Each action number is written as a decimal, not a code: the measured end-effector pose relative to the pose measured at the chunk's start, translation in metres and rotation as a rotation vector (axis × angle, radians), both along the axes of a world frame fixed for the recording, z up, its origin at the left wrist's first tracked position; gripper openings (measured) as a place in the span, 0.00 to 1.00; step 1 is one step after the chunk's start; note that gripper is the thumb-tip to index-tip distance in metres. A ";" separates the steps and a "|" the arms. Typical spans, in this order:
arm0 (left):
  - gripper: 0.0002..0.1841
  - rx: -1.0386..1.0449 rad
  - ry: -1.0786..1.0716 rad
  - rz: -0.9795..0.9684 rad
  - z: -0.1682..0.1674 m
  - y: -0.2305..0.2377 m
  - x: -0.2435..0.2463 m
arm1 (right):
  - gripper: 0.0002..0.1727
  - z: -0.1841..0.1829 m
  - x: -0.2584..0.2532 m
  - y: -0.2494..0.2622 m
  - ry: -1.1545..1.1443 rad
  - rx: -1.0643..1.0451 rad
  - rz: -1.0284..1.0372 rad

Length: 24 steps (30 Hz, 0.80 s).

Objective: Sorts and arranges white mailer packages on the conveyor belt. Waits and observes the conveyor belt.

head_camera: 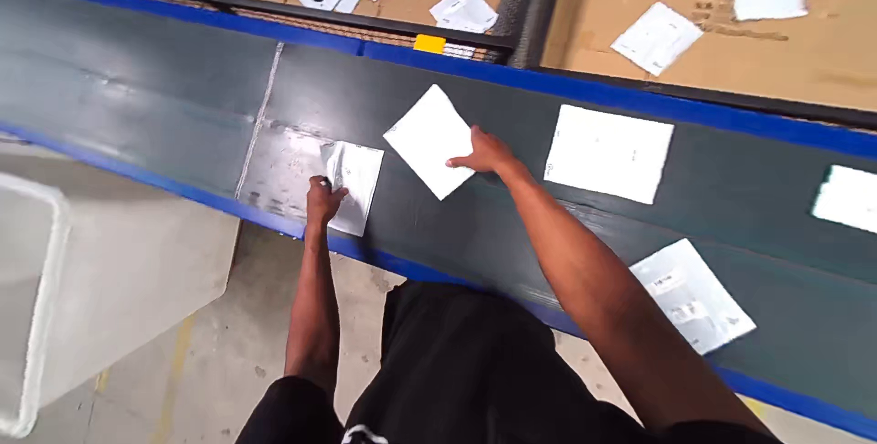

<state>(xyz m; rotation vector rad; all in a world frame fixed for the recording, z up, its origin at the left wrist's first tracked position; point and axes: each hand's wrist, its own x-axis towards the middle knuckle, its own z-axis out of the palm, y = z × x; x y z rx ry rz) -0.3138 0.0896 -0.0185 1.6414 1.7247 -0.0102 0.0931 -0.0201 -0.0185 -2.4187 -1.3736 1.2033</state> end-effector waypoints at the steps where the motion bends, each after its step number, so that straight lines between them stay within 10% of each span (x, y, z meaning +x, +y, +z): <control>1: 0.40 -0.029 -0.038 0.015 -0.001 0.006 -0.007 | 0.50 0.004 -0.004 -0.006 0.176 -0.041 0.026; 5: 0.24 -0.111 -0.248 0.085 -0.006 0.017 -0.034 | 0.17 0.061 0.004 0.001 0.687 -0.005 0.067; 9: 0.17 -0.149 -0.523 0.191 -0.013 0.022 -0.048 | 0.31 0.094 0.031 0.051 1.070 0.549 -0.519; 15: 0.13 -0.135 -0.622 0.156 0.007 0.020 -0.032 | 0.30 0.071 0.012 -0.047 0.393 0.447 -0.137; 21: 0.11 -0.188 -0.668 -0.370 0.083 0.099 0.055 | 0.23 0.028 -0.023 -0.198 0.437 0.216 -0.104; 24: 0.19 0.045 -0.893 -0.076 0.113 0.153 0.127 | 0.21 0.034 -0.021 -0.221 0.461 0.302 -0.283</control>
